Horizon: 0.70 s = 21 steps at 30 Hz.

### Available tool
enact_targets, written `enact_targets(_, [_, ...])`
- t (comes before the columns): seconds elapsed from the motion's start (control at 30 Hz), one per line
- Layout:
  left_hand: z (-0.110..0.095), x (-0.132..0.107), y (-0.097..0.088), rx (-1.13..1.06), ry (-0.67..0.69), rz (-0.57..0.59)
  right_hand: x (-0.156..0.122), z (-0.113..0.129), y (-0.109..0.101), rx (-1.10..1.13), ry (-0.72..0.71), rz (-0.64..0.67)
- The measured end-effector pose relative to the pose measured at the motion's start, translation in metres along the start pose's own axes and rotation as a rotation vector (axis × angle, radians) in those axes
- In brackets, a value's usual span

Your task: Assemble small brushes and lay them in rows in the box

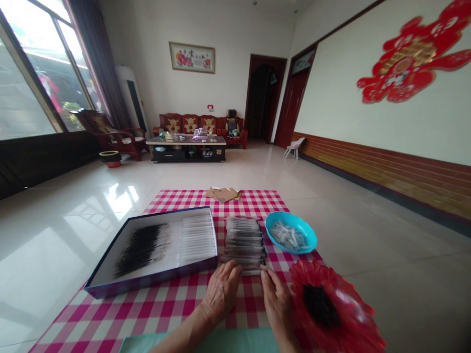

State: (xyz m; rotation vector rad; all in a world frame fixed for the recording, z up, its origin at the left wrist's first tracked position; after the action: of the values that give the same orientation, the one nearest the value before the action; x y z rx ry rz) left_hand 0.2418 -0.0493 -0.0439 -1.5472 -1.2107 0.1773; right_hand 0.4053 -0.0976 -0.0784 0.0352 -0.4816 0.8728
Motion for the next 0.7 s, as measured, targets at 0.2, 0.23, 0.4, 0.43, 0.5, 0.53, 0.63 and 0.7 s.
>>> enact_targets(0.2, [-0.002, -0.015, -0.011, 0.007, -0.081, 0.024, -0.008, 0.01, 0.02, 0.043, 0.053, 0.201])
enact_targets(0.23, [-0.004, -0.016, -0.011, 0.005, -0.086, 0.02, -0.009, 0.014, 0.022, 0.022, 0.042, 0.225])
enact_targets(0.4, [-0.009, -0.02, -0.005, 0.012, -0.072, -0.013, -0.011, 0.031, 0.022, -0.068, -0.036, 0.229])
enact_targets(0.43, [-0.009, -0.021, -0.005, 0.017, -0.07, -0.017, -0.011, 0.032, 0.022, -0.081, -0.045, 0.227])
enact_targets(0.5, [-0.008, -0.022, -0.004, 0.029, -0.068, -0.016, -0.011, 0.032, 0.021, -0.089, -0.052, 0.235])
enact_targets(0.53, [-0.008, -0.023, -0.004, 0.036, -0.066, -0.009, -0.011, 0.031, 0.021, -0.083, -0.051, 0.24])
enact_targets(0.63, [-0.007, -0.023, -0.004, 0.052, -0.067, 0.017, -0.012, 0.026, 0.022, -0.034, -0.024, 0.258])
enact_targets(0.7, [-0.006, -0.023, -0.004, 0.059, -0.084, 0.027, -0.013, 0.023, 0.023, 0.022, 0.013, 0.277])
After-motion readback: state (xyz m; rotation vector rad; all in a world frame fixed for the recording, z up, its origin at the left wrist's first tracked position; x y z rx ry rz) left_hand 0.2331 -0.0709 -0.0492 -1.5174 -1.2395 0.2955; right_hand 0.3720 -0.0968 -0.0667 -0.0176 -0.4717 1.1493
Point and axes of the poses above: each hand's wrist, its own x-axis towards the middle knuckle, its own y-axis out of the palm, z = x × y, the point moved 5 cm from there along x, towards the middle knuckle, and after that the axes turned 10 degrees about -y, right-handed, at the moved point
